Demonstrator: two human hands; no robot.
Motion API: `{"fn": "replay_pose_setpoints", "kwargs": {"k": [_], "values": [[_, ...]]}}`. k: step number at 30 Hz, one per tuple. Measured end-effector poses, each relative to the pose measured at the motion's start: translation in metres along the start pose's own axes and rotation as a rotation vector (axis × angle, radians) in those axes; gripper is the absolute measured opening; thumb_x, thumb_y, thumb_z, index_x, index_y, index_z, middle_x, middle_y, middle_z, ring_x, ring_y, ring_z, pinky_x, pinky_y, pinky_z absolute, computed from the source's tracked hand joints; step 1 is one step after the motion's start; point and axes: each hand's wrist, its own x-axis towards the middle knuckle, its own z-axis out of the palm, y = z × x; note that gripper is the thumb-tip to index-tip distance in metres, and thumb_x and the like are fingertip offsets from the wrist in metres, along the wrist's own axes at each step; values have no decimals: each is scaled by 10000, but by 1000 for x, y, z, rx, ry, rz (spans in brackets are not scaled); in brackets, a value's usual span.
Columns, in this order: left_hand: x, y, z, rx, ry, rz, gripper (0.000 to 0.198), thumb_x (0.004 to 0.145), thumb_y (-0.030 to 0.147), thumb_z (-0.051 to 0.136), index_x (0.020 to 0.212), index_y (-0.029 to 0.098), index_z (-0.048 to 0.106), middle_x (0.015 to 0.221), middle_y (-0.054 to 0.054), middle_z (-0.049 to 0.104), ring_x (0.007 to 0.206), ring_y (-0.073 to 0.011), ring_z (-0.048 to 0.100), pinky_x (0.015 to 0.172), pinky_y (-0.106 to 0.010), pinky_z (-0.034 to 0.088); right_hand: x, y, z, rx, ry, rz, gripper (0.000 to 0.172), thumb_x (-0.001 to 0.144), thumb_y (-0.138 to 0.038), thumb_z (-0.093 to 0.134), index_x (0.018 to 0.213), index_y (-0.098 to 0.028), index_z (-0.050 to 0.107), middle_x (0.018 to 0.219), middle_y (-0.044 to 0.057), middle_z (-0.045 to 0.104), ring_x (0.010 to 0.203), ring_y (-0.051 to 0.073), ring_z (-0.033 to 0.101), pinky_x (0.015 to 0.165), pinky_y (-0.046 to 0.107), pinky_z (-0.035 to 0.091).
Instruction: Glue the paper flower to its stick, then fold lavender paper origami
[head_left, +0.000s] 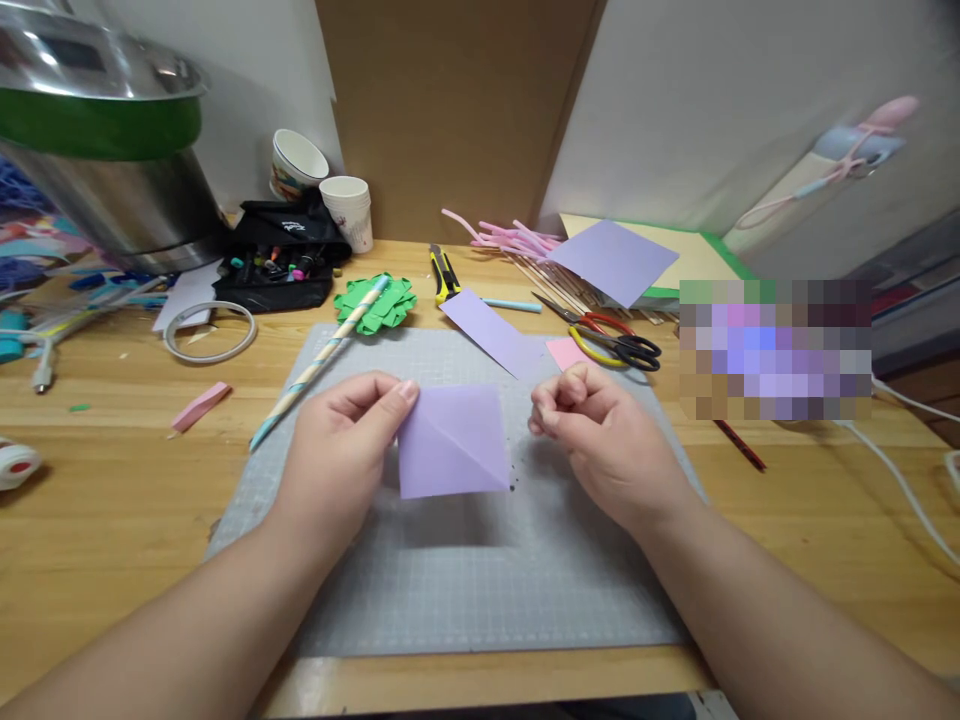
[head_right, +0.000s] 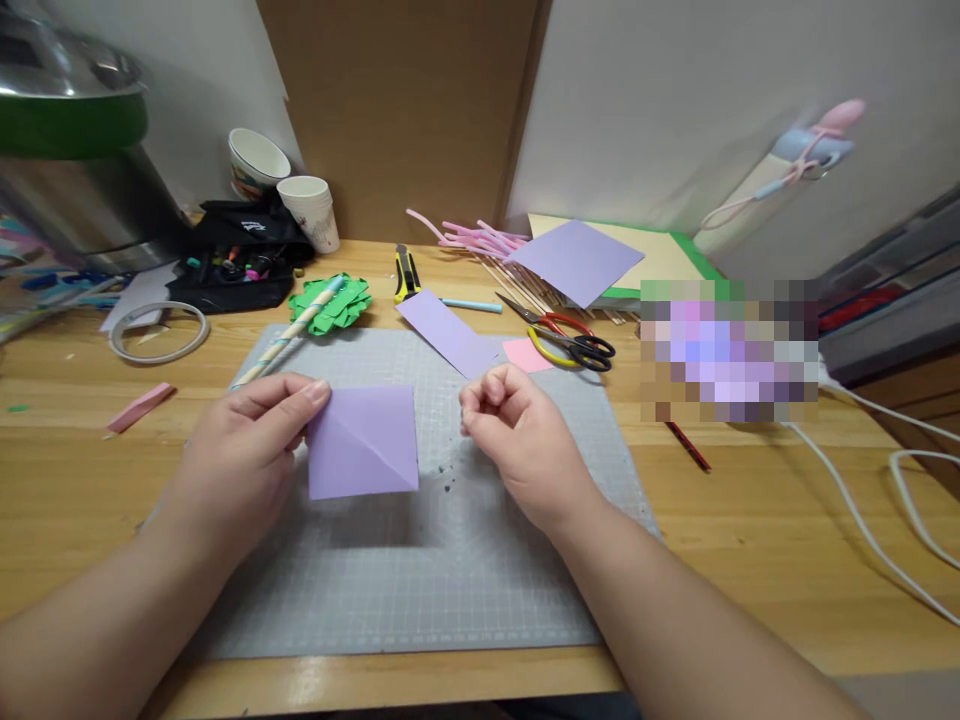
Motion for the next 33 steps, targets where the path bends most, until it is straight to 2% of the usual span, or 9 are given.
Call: {"fn": "replay_pose_setpoints", "kwargs": {"k": [3,5,8,10,12,16,20,28,33], "values": [[4,-7,4,-137,-9,-142,315,819,348,619,573,176,522,489,52,436,472,-80,365,464,-203,277,-4,4,7,153,-119,207,161,828,-288,605,926,-231,491,846,-21,574,702,109,564,625,260,462],[4,-10,8,-201,-44,-226,339,818,366,617,566,175,495,443,54,426,445,-79,357,462,-203,280,-7,7,13,160,-236,342,263,841,-402,591,1007,-206,539,872,26,621,715,137,616,554,246,480],[3,-11,13,-282,-102,-292,173,795,330,639,730,176,594,439,72,444,418,-73,366,460,-194,300,-11,9,17,105,-276,434,287,832,-437,601,846,-151,589,731,45,663,569,125,637,425,186,437],[2,-9,15,-275,-116,-235,210,770,272,660,966,199,641,583,58,563,470,-78,449,482,-194,349,-10,8,16,135,-225,466,288,828,-420,603,751,-143,584,653,46,674,463,112,614,378,170,416],[0,-7,16,-179,-143,-118,310,774,246,655,1082,214,644,889,-4,663,692,-112,587,595,-214,439,-8,6,14,205,-167,479,268,809,-389,610,720,-137,603,606,52,678,418,119,603,359,176,424],[-5,-8,16,54,-304,69,400,786,327,677,1165,205,639,1308,-81,549,1144,-225,534,871,-303,460,-4,4,9,306,-40,494,252,771,-334,585,656,-118,642,516,57,645,352,116,554,320,180,405],[-7,-9,15,181,-368,205,524,740,329,738,1235,225,600,1320,-84,543,1192,-252,500,854,-326,467,-3,5,9,306,-8,469,266,782,-326,549,623,-128,627,472,49,616,340,119,541,325,188,399],[-4,-8,13,304,-363,259,247,819,344,666,1032,222,701,1029,-37,705,962,-196,636,842,-295,479,-9,8,13,71,-102,336,470,859,-592,470,759,-157,619,584,40,642,441,144,597,392,232,446],[-8,-11,12,435,-332,368,230,858,239,581,1068,244,674,1115,-29,697,1030,-199,632,908,-312,459,-9,8,13,107,-129,359,568,783,-718,469,819,-167,605,616,46,643,477,157,610,393,243,474]]}}
